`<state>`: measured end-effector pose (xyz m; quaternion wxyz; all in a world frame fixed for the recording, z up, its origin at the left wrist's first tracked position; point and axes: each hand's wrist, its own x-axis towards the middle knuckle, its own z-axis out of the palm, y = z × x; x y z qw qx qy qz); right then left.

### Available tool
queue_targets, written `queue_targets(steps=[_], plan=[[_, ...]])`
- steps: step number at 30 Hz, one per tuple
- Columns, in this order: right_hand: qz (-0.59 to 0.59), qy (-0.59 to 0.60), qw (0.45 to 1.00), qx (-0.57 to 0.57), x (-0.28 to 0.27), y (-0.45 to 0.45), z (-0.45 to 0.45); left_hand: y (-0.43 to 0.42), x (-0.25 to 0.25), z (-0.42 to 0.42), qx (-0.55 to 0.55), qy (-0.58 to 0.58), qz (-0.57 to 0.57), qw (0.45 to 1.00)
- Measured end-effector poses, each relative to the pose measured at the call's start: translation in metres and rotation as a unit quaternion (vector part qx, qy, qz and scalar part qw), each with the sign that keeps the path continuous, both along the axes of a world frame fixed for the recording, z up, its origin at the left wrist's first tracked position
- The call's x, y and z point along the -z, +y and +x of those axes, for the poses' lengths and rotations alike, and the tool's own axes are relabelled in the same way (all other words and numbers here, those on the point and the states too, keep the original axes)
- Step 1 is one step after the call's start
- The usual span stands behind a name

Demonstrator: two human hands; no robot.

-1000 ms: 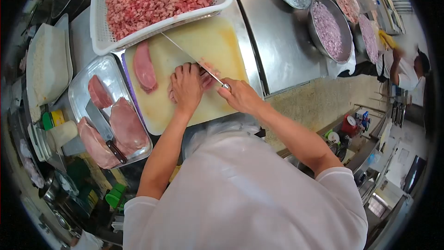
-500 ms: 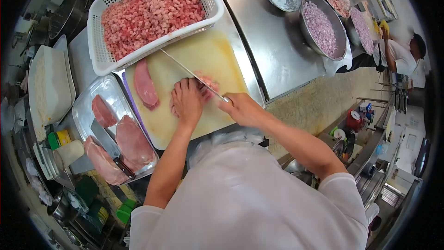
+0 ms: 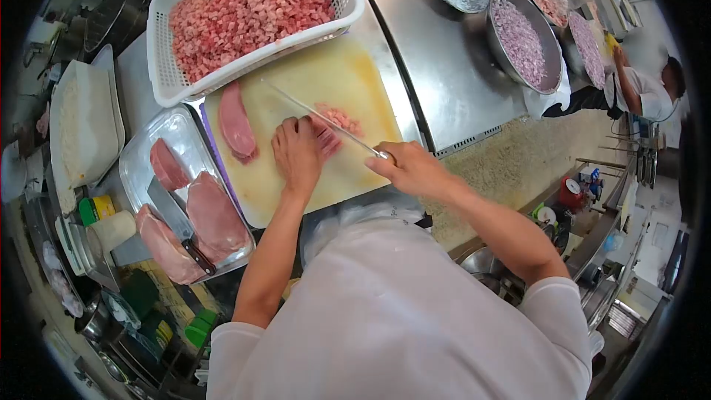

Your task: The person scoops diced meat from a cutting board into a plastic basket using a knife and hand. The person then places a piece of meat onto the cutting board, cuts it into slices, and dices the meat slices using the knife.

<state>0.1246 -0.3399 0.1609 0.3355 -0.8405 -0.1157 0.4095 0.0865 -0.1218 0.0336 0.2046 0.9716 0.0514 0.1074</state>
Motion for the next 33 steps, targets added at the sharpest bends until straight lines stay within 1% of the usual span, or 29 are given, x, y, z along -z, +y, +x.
queue_targets(steps=[2,6,8,11,13,14,15,16,17,20,23,24,25,26,28,29,30,31,32,33], plan=[[0.007,0.026,1.000,-0.007,0.009,-0.003,0.000,-0.002,0.002,0.001,0.001,-0.016,0.016,1.000],[0.049,-0.015,0.999,-0.007,0.053,0.026,0.020,-0.001,0.014,0.005,0.004,-0.016,0.047,0.999],[0.056,-0.045,0.997,0.006,0.067,0.023,0.012,0.000,0.018,0.004,-0.003,-0.024,0.024,0.999],[0.085,-0.077,0.993,0.024,0.032,0.013,-0.004,-0.003,0.008,0.005,-0.007,-0.015,0.009,1.000],[0.038,-0.022,0.999,0.030,0.000,0.004,-0.018,-0.002,0.005,0.001,-0.008,0.002,0.009,1.000],[0.014,0.006,0.999,0.034,-0.007,0.003,-0.022,-0.002,0.006,0.000,-0.005,0.004,0.009,1.000],[0.034,-0.012,0.999,0.036,0.010,0.006,-0.021,-0.001,0.006,0.003,0.000,0.003,0.009,1.000],[0.053,-0.030,0.997,0.041,0.043,0.009,-0.023,0.001,0.007,0.006,-0.004,0.009,0.015,1.000],[0.070,-0.047,0.995,0.049,0.063,0.013,-0.028,0.001,0.008,0.006,-0.004,0.017,0.019,1.000],[0.082,-0.088,0.991,0.057,0.072,0.034,-0.018,-0.001,0.004,0.007,-0.003,0.011,0.012,1.000],[0.065,-0.083,0.992,0.071,0.062,0.024,-0.015,-0.001,0.006,0.004,0.008,0.011,0.001,1.000],[0.055,-0.054,0.994,0.073,0.042,0.020,-0.017,0.000,0.007,0.004,0.006,0.015,0.000,1.000],[0.046,-0.023,0.996,0.070,0.011,0.015,-0.022,0.000,0.002,0.005,0.009,0.017,0.000,1.000],[0.038,0.009,0.997,0.067,-0.005,0.014,-0.030,0.000,-0.005,0.005,0.012,0.021,0.001,1.000],[0.031,0.068,0.990,0.118,-0.003,0.019,-0.053,0.000,-0.006,0.003,0.015,0.021,0.007,1.000],[0.028,0.092,0.985,0.141,0.001,0.023,-0.054,-0.001,0.000,0.003,0.013,0.015,0.012,1.000],[0.071,-0.006,0.988,0.136,0.028,0.029,-0.049,0.001,0.005,0.006,0.011,0.009,0.018,1.000],[0.113,-0.098,0.980,0.132,0.076,0.038,-0.049,0.003,0.004,0.009,0.010,-0.005,0.016,1.000],[0.152,-0.183,0.962,0.131,0.100,0.044,-0.058,0.002,0.002,0.008,0.013,-0.011,0.014,1.000],[0.117,-0.052,0.981,0.147,0.076,0.046,-0.043,0.001,0.000,0.004,0.016,-0.017,0.012,1.000]])
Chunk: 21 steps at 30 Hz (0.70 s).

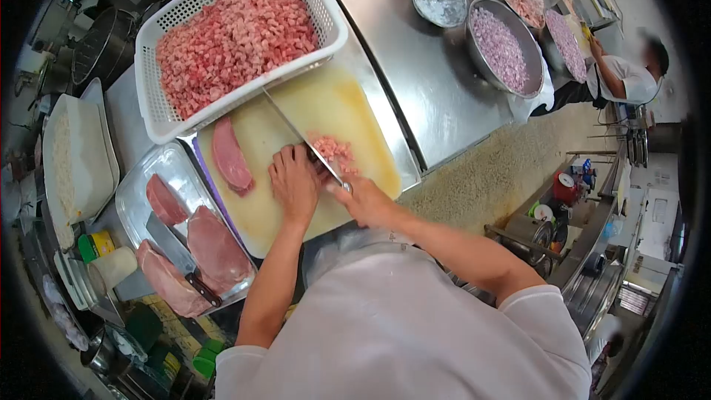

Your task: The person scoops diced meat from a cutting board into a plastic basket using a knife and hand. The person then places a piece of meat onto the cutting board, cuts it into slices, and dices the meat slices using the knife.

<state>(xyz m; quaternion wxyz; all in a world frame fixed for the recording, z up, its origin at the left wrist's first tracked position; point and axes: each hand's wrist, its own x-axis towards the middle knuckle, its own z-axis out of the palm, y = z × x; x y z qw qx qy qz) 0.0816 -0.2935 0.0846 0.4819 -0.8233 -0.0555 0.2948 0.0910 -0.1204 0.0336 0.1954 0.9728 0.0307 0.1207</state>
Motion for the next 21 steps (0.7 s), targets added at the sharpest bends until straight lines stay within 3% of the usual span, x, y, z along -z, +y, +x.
queue_targets(steps=[1,3,4,5,8,11,14,17,21], plan=[[-0.032,0.130,0.991,0.000,-0.024,0.002,0.015,0.003,0.006,-0.001,0.005,0.003,-0.019,1.000],[-0.071,0.182,0.980,0.021,-0.043,-0.005,0.023,0.010,0.024,-0.001,0.015,0.005,-0.061,0.998],[-0.064,0.038,0.997,-0.004,-0.035,-0.012,0.023,0.010,0.010,-0.003,-0.023,-0.007,-0.138,0.990],[-0.072,0.035,0.996,-0.027,-0.034,-0.026,0.023,0.010,0.007,-0.002,-0.023,-0.006,-0.114,0.993],[-0.114,0.033,0.987,-0.107,-0.084,-0.041,0.026,0.011,-0.001,-0.009,-0.023,0.016,-0.048,0.998],[-0.114,0.173,0.971,-0.119,-0.091,-0.030,0.034,0.009,-0.004,-0.001,-0.022,0.016,-0.019,0.999],[-0.044,-0.041,0.984,-0.168,0.004,-0.014,0.039,0.011,0.012,-0.008,-0.014,0.004,-0.006,1.000],[-0.019,-0.001,0.995,-0.094,-0.009,-0.012,0.040,0.011,0.012,-0.006,-0.017,0.006,-0.020,1.000],[-0.104,0.155,0.973,-0.135,-0.077,-0.031,0.040,0.010,0.006,-0.003,-0.022,-0.007,-0.044,0.999]])
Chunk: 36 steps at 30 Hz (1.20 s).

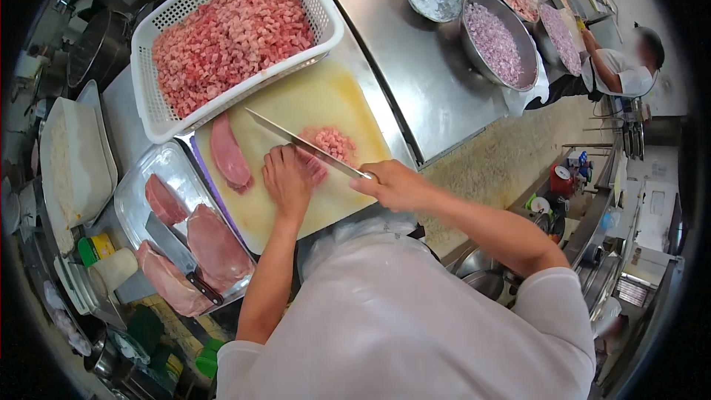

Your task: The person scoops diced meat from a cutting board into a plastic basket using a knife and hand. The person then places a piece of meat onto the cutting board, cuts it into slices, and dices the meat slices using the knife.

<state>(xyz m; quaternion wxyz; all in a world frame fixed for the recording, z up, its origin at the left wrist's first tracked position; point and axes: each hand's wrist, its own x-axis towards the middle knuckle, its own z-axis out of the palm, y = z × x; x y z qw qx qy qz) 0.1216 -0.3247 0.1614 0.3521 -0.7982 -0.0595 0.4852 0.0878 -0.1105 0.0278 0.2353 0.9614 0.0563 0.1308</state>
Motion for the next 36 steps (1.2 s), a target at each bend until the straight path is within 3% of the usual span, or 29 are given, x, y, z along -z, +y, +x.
queue_targets(steps=[2,5,11,17,19,23,27,29,32,36], plan=[[-0.021,0.044,0.999,-0.014,-0.009,-0.004,-0.001,0.002,0.002,0.000,0.001,-0.002,0.006,1.000],[0.057,0.031,0.998,0.001,0.024,0.021,0.017,0.000,0.015,-0.006,0.012,0.003,0.025,1.000],[0.073,-0.236,0.969,0.007,0.086,0.025,0.004,0.004,0.008,0.001,0.015,0.014,0.042,0.999],[0.043,-0.169,0.981,0.089,0.026,0.002,-0.053,0.003,0.017,0.001,0.004,-0.007,0.035,0.999],[0.058,-0.133,0.985,0.098,0.032,0.006,-0.064,0.002,-0.003,-0.002,0.030,0.034,0.044,0.998],[0.051,-0.013,0.988,0.142,0.038,0.036,-0.041,0.000,0.004,-0.002,0.029,0.047,0.045,0.997],[0.062,-0.154,0.979,0.119,0.069,0.039,-0.041,0.008,0.012,0.000,0.047,0.049,0.057,0.996],[0.066,-0.175,0.977,0.102,0.069,0.024,-0.057,0.003,0.002,0.002,0.019,0.110,0.058,0.992],[0.110,-0.157,0.971,0.145,0.031,0.019,-0.087,-0.001,-0.006,-0.002,0.039,0.062,0.064,0.995],[0.071,-0.056,0.981,0.169,0.068,0.046,-0.069,-0.002,-0.003,0.002,0.033,0.050,0.055,0.997]])
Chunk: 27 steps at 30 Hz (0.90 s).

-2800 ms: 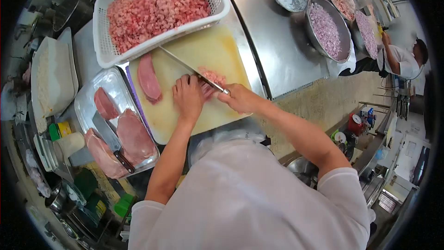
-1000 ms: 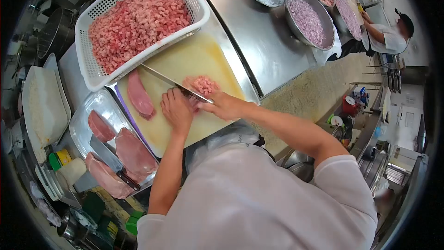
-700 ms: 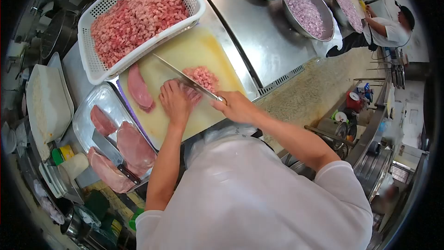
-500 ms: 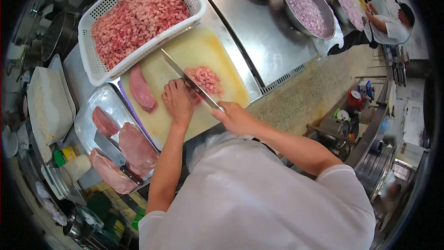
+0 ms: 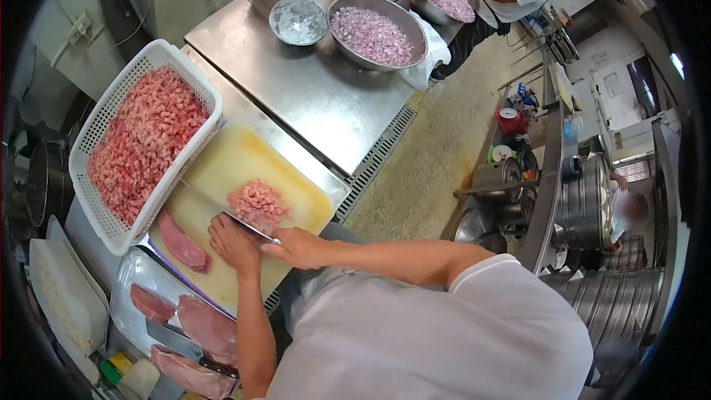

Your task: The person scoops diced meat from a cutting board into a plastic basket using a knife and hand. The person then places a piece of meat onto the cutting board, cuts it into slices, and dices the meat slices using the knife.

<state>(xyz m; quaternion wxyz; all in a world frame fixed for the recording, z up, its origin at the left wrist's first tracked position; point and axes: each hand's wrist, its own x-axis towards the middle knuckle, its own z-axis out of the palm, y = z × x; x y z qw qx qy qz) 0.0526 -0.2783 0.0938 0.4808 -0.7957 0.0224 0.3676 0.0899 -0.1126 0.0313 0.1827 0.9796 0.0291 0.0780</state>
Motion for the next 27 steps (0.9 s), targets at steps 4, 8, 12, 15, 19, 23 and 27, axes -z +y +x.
queue_targets(steps=[4,8,12,15,19,23,27], plan=[[-0.052,-0.066,0.996,0.009,-0.003,-0.005,0.007,0.008,0.023,-0.004,-0.016,-0.049,-0.094,0.994],[-0.073,-0.104,0.992,-0.011,-0.002,-0.037,-0.003,0.019,0.020,-0.006,-0.029,-0.052,-0.042,0.997],[-0.049,-0.018,0.999,-0.003,-0.018,-0.054,0.001,0.012,0.011,-0.015,-0.018,-0.054,-0.030,0.998],[-0.056,-0.036,0.996,-0.051,-0.054,-0.062,0.014,0.012,0.009,-0.015,-0.014,-0.045,-0.058,0.997],[-0.062,-0.070,0.990,-0.109,-0.074,-0.068,0.019,0.008,0.013,-0.014,-0.046,-0.083,-0.060,0.994],[-0.040,-0.090,0.985,-0.139,-0.048,-0.053,0.039,0.006,0.013,-0.011,-0.035,-0.100,-0.035,0.994],[-0.006,-0.153,0.973,-0.172,0.013,-0.005,0.065,0.007,0.017,-0.008,-0.059,-0.061,-0.041,0.996]])
